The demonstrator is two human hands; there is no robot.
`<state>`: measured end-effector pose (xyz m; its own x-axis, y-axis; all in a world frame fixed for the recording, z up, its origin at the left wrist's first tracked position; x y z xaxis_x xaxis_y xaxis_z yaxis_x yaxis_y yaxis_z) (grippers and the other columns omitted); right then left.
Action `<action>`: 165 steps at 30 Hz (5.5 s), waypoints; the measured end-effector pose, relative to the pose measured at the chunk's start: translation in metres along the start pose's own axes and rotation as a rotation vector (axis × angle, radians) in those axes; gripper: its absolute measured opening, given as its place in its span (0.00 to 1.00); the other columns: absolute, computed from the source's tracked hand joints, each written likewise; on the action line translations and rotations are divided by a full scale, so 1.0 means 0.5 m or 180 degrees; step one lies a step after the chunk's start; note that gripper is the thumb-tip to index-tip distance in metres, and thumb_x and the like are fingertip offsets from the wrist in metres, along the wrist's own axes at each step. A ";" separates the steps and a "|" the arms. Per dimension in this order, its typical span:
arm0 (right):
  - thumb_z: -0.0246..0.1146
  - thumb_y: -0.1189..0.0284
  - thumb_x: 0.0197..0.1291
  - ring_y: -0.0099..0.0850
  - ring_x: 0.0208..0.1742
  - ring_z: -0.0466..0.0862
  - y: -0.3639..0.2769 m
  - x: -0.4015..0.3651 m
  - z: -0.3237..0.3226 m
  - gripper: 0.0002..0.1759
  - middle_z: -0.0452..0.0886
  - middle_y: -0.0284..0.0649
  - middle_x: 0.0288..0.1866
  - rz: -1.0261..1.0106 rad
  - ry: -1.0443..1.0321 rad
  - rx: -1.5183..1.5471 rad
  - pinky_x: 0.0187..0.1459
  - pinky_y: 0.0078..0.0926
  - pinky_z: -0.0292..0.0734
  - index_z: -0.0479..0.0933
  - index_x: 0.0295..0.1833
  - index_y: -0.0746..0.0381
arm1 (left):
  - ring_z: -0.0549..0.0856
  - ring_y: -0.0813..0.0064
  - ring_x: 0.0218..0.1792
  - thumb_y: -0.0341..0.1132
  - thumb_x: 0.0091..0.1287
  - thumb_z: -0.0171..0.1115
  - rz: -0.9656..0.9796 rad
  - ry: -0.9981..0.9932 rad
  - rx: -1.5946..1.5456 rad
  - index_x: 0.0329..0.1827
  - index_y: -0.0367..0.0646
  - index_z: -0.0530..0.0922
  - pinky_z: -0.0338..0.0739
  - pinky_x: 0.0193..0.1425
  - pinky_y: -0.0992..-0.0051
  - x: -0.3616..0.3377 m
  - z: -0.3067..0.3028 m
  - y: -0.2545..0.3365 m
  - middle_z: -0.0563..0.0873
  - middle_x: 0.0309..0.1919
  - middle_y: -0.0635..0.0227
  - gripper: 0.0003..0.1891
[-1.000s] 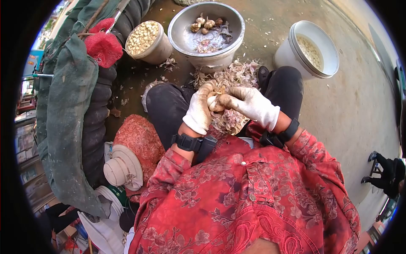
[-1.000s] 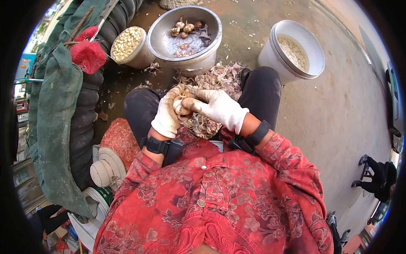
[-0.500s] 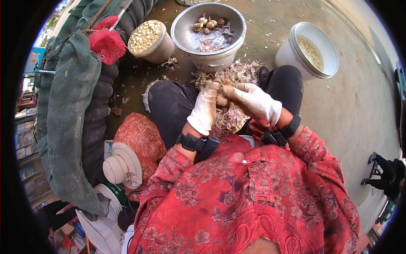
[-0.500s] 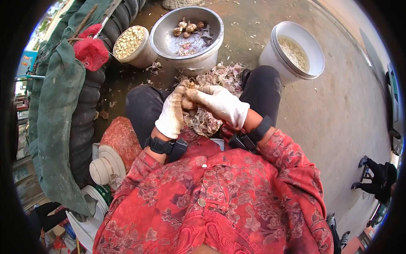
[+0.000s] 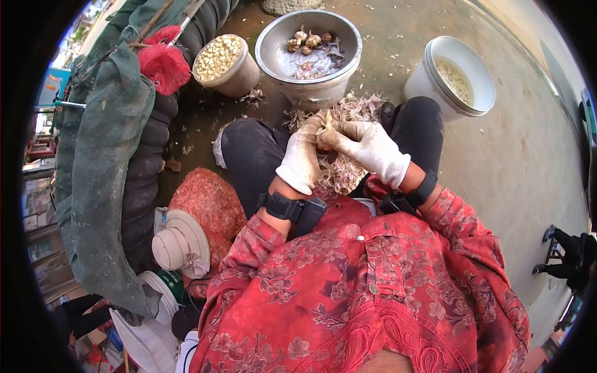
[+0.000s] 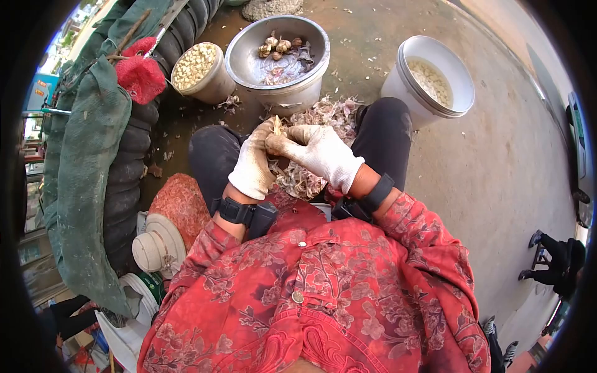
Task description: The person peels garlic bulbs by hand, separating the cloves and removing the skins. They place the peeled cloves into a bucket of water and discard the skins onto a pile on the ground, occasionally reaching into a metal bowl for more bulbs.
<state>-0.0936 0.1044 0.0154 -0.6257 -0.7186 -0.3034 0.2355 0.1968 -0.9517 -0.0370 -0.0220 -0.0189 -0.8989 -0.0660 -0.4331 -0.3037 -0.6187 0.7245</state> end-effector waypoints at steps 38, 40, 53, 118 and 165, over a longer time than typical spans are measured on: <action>0.55 0.59 0.69 0.39 0.45 0.85 0.012 0.002 -0.037 0.19 0.84 0.50 0.42 -0.0446 0.0233 -0.1584 0.46 0.33 0.77 0.78 0.54 0.62 | 0.78 0.77 0.22 0.51 0.74 0.45 -0.0168 0.0549 -0.0277 0.42 0.44 0.78 0.72 0.23 0.80 -0.006 0.001 0.016 0.82 0.25 0.68 0.20; 0.56 0.58 0.69 0.38 0.44 0.85 -0.002 -0.005 -0.033 0.20 0.84 0.50 0.41 -0.0353 0.0209 -0.1479 0.46 0.32 0.77 0.78 0.54 0.62 | 0.79 0.76 0.22 0.51 0.74 0.45 -0.0219 0.0552 -0.0314 0.42 0.45 0.78 0.73 0.24 0.80 -0.005 -0.007 0.012 0.82 0.26 0.68 0.20; 0.65 0.62 0.64 0.17 0.50 0.78 0.020 -0.013 -0.013 0.21 0.83 0.32 0.50 0.0538 -0.0345 0.0622 0.55 0.18 0.73 0.79 0.56 0.66 | 0.78 0.80 0.24 0.44 0.72 0.50 -0.0315 0.0015 -0.0160 0.40 0.44 0.76 0.74 0.26 0.82 0.003 -0.013 0.003 0.80 0.28 0.71 0.13; 0.57 0.58 0.68 0.38 0.42 0.85 0.035 0.027 -0.029 0.21 0.85 0.49 0.41 -0.0385 0.0162 -0.1038 0.45 0.31 0.77 0.78 0.52 0.65 | 0.83 0.73 0.35 0.53 0.74 0.48 0.0379 0.0266 -0.0090 0.49 0.39 0.75 0.81 0.41 0.74 0.040 -0.048 -0.001 0.84 0.37 0.64 0.23; 0.55 0.55 0.68 0.39 0.51 0.84 0.037 0.000 -0.038 0.23 0.84 0.48 0.47 -0.0130 0.0186 -0.1077 0.52 0.32 0.75 0.77 0.57 0.61 | 0.83 0.76 0.27 0.44 0.74 0.48 -0.0126 0.0553 -0.0481 0.49 0.47 0.75 0.77 0.24 0.77 0.033 -0.044 -0.022 0.83 0.33 0.69 0.13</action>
<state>-0.1033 0.1210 -0.0033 -0.6733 -0.6930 -0.2576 -0.0445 0.3858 -0.9215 -0.0414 -0.0333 -0.0457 -0.8155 -0.1649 -0.5548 -0.2751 -0.7329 0.6223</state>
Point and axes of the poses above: each hand's wrist, its own x-axis towards the middle knuckle, its own z-axis out of the palm, y = z × x, the point moved 3 cm from there along x, towards the middle knuckle
